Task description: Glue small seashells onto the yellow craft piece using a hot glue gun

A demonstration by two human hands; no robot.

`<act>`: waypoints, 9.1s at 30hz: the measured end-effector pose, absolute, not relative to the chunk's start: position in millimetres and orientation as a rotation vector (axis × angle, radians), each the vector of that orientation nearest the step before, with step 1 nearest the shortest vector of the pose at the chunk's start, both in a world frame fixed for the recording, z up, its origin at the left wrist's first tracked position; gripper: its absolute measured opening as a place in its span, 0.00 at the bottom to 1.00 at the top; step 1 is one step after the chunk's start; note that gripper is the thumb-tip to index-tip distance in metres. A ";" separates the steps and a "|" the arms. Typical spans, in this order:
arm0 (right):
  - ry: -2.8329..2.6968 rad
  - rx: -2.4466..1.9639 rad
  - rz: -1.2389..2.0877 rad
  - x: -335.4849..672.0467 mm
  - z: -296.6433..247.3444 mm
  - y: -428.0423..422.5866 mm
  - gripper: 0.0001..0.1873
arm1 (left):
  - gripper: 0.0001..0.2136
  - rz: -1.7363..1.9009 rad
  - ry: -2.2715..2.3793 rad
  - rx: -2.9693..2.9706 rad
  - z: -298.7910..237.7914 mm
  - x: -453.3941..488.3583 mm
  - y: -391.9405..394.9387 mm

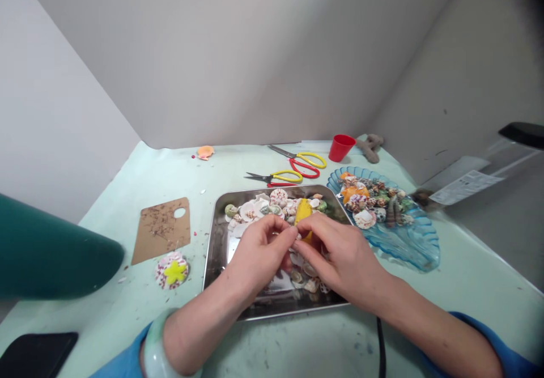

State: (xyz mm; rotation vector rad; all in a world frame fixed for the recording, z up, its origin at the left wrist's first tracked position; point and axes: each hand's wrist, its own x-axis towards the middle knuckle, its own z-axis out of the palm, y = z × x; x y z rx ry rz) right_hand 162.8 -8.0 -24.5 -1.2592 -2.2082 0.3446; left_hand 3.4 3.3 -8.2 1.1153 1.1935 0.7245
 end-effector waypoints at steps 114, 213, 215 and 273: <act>-2.211 -1.157 0.161 163.8 -28.8 -7.7 0.09 | 0.07 0.799 1.062 1.017 -1.6 1.7 2.2; -2.183 -1.179 0.204 163.4 -27.8 -7.3 0.07 | 0.09 0.756 1.097 1.037 -5.5 3.8 2.5; -2.186 -1.182 0.203 163.0 -27.8 -7.0 0.07 | 0.09 0.761 1.091 1.041 -5.7 3.9 2.8; -2.212 -1.182 0.189 162.4 -24.7 -7.7 0.08 | 0.09 0.798 1.093 1.012 -0.8 4.3 2.0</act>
